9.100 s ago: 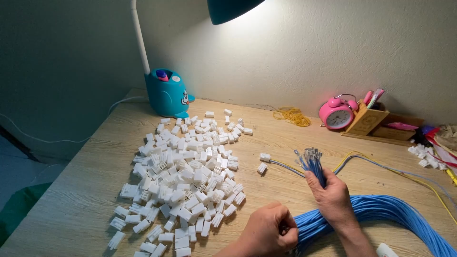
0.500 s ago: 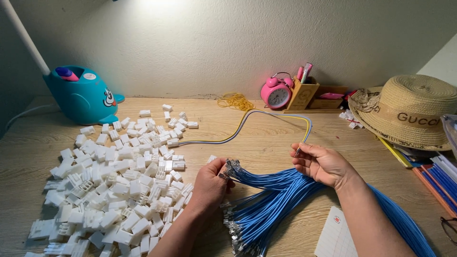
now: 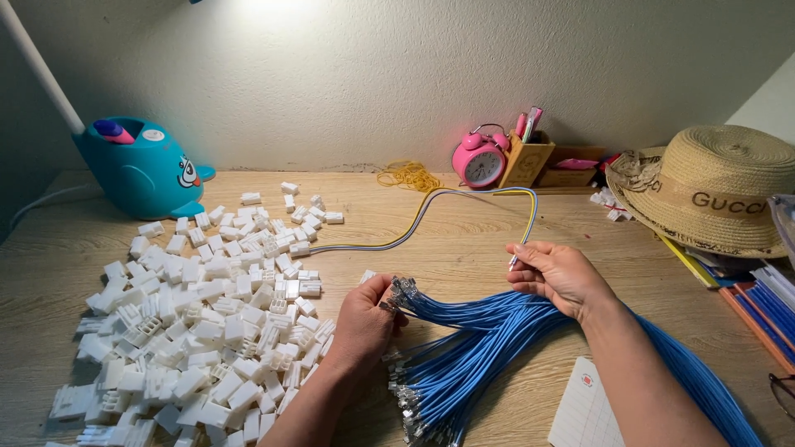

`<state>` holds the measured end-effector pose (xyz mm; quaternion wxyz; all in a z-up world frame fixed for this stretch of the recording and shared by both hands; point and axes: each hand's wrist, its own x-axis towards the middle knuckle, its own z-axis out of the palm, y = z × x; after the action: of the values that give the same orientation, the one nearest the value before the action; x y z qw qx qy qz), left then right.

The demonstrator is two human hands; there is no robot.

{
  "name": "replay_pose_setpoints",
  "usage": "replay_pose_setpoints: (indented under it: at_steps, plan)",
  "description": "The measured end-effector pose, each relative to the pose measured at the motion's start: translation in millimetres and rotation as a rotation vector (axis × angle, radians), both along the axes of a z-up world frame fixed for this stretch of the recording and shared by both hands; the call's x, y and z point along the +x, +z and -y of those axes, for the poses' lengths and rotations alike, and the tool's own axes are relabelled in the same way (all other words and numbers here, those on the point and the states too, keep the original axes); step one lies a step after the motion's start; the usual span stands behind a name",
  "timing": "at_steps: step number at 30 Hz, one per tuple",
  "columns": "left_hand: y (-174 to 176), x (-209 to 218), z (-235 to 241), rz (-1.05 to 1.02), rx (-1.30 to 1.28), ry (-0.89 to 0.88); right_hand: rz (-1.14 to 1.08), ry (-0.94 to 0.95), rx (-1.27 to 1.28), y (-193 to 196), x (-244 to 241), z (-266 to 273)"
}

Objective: The person assembles blue network cables by inserting the stripped wire ends into white RJ45 connectors. They handle the cables and connectors by hand, repeatedly picking up a connector and pushing the wires into it on a wooden desk.

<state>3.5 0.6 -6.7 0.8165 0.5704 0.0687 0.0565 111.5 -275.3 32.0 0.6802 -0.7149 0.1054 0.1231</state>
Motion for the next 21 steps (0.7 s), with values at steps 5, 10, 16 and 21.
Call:
replay_pose_setpoints:
  at_steps: [5,10,16,21]
  plan:
    - [7.8,-2.9,-1.6,-0.001,0.015,-0.007,0.041,-0.037,-0.131,10.1,1.4,32.0]
    - [15.6,-3.1,-2.5,-0.135,0.137,-0.053,-0.052,-0.145,-0.537,58.0,-12.3,84.0]
    - [9.9,-2.1,-3.9,-0.090,0.075,-0.049,0.233,-0.253,-1.017,-152.1,103.3,399.8]
    - [9.2,-2.1,-2.9,-0.074,0.058,-0.067,0.616,-0.252,-1.495,-105.7,95.2,325.3]
